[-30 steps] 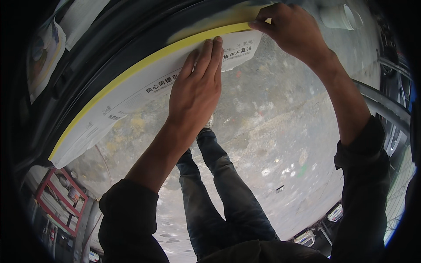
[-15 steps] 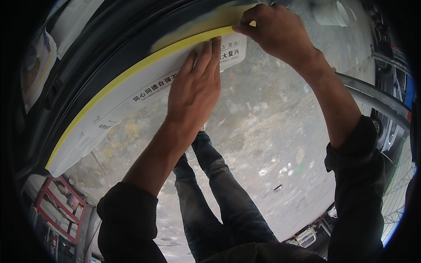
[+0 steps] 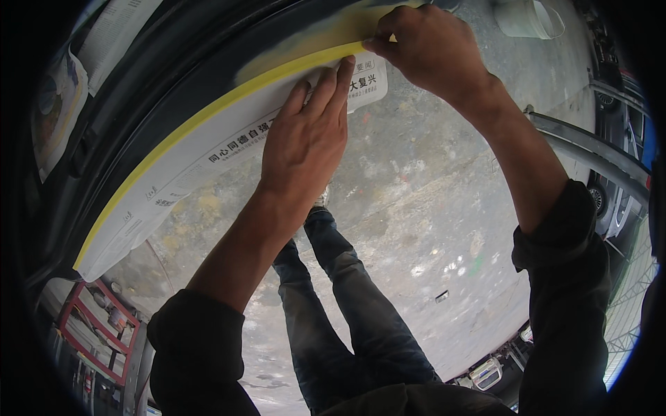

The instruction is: The person places sheets of newspaper over the rear trunk area of a black car and secures them with yellow masking tape. They smooth the paper, tear strips of tape, and press the tape to hold the newspaper in place around the trunk lid and bumper.

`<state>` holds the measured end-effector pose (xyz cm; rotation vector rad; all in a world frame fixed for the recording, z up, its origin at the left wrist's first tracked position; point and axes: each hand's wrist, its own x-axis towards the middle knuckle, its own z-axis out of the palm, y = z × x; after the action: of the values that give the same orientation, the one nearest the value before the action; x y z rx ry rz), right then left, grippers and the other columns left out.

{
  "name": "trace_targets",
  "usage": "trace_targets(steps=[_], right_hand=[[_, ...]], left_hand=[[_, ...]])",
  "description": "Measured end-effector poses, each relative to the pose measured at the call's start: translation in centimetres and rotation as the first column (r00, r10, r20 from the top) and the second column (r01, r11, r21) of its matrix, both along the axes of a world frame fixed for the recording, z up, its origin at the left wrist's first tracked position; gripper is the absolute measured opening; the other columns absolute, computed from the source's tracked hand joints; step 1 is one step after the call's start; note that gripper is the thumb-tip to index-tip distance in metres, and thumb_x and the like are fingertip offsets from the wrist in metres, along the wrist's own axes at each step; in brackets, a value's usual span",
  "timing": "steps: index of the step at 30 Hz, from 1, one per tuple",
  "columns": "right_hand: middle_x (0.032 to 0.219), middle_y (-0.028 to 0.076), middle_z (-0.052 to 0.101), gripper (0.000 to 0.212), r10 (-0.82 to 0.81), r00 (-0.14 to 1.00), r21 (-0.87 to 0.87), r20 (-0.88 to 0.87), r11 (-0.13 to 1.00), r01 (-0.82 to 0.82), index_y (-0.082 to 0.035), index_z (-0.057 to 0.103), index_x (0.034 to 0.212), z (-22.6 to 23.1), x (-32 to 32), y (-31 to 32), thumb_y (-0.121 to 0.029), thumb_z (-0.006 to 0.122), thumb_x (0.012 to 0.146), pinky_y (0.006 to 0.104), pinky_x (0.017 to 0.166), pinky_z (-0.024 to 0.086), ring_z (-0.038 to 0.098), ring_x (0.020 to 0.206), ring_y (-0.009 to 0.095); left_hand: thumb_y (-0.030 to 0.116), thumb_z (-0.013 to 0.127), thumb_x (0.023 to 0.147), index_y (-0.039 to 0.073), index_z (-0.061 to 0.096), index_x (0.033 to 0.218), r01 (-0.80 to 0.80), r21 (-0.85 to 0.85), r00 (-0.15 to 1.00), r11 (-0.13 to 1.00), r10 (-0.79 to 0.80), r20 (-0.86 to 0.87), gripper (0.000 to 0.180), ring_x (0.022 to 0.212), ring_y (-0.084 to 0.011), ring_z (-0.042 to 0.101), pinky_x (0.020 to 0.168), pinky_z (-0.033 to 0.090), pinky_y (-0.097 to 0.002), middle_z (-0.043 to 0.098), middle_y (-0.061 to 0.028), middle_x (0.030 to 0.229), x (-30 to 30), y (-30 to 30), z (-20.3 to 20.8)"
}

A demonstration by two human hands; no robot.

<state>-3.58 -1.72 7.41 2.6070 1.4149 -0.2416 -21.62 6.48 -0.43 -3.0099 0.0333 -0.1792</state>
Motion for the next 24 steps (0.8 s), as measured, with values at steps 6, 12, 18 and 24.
trace_targets(steps=[6, 12, 18, 24], right_hand=[[0.078, 0.008, 0.075, 0.023, 0.032, 0.993, 0.108, 0.117, 0.993, -0.045, -0.017, 0.08, 0.1, -1.5, -0.2, -0.4, -0.037, 0.074, 0.091, 0.0393, 0.068, 0.06, 0.073, 0.07, 0.028], [0.078, 0.006, 0.075, 0.021, 0.022, 0.995, 0.17, 0.1, 0.985, -0.039, -0.017, 0.081, 0.096, -2.7, 0.5, -1.1, -0.036, 0.072, 0.092, 0.0402, 0.068, 0.06, 0.074, 0.072, 0.028], [0.077, 0.008, 0.075, 0.025, -0.019, 1.0, 0.134, -0.009, 0.991, 0.021, -0.013, 0.08, 0.095, -2.2, 0.4, -0.7, -0.036, 0.07, 0.095, 0.0401, 0.068, 0.058, 0.073, 0.071, 0.029], [0.082, 0.008, 0.076, 0.026, -0.074, 0.997, 0.141, -0.006, 0.987, 0.074, -0.014, 0.079, 0.093, -2.3, 0.1, -0.9, -0.039, 0.071, 0.093, 0.0418, 0.071, 0.059, 0.074, 0.076, 0.03]], left_hand=[[0.024, 0.068, 0.091, 0.002, 0.071, 0.127, 0.045, -0.014, 0.999, 0.999, -0.045, 0.025, 0.042, 0.14, -0.0209, 0.043, 0.12, 0.034, -0.0352, 0.051, -0.0082, 0.153, 0.1, 0.5, 0.1], [0.039, 0.066, 0.095, 0.003, 0.046, 0.151, -0.039, -0.332, 0.999, 0.942, 0.049, 0.023, 0.07, 0.155, -0.0271, 0.026, 0.128, 0.022, -0.0433, 0.035, -0.0133, 0.164, -0.7, 1.5, -1.2], [0.026, 0.076, 0.087, 0.005, 0.04, 0.155, -0.114, -0.385, 0.992, 0.916, 0.123, 0.0, 0.08, 0.154, -0.0307, 0.028, 0.127, 0.023, -0.0465, 0.034, -0.0164, 0.164, -10.8, 8.8, -2.1], [0.014, 0.063, 0.096, 0.005, 0.037, 0.157, -0.245, -0.291, 0.965, 0.925, 0.26, 0.015, 0.067, 0.154, -0.0342, 0.029, 0.127, 0.022, -0.0494, 0.034, -0.018, 0.164, -24.8, 16.6, -1.8]])
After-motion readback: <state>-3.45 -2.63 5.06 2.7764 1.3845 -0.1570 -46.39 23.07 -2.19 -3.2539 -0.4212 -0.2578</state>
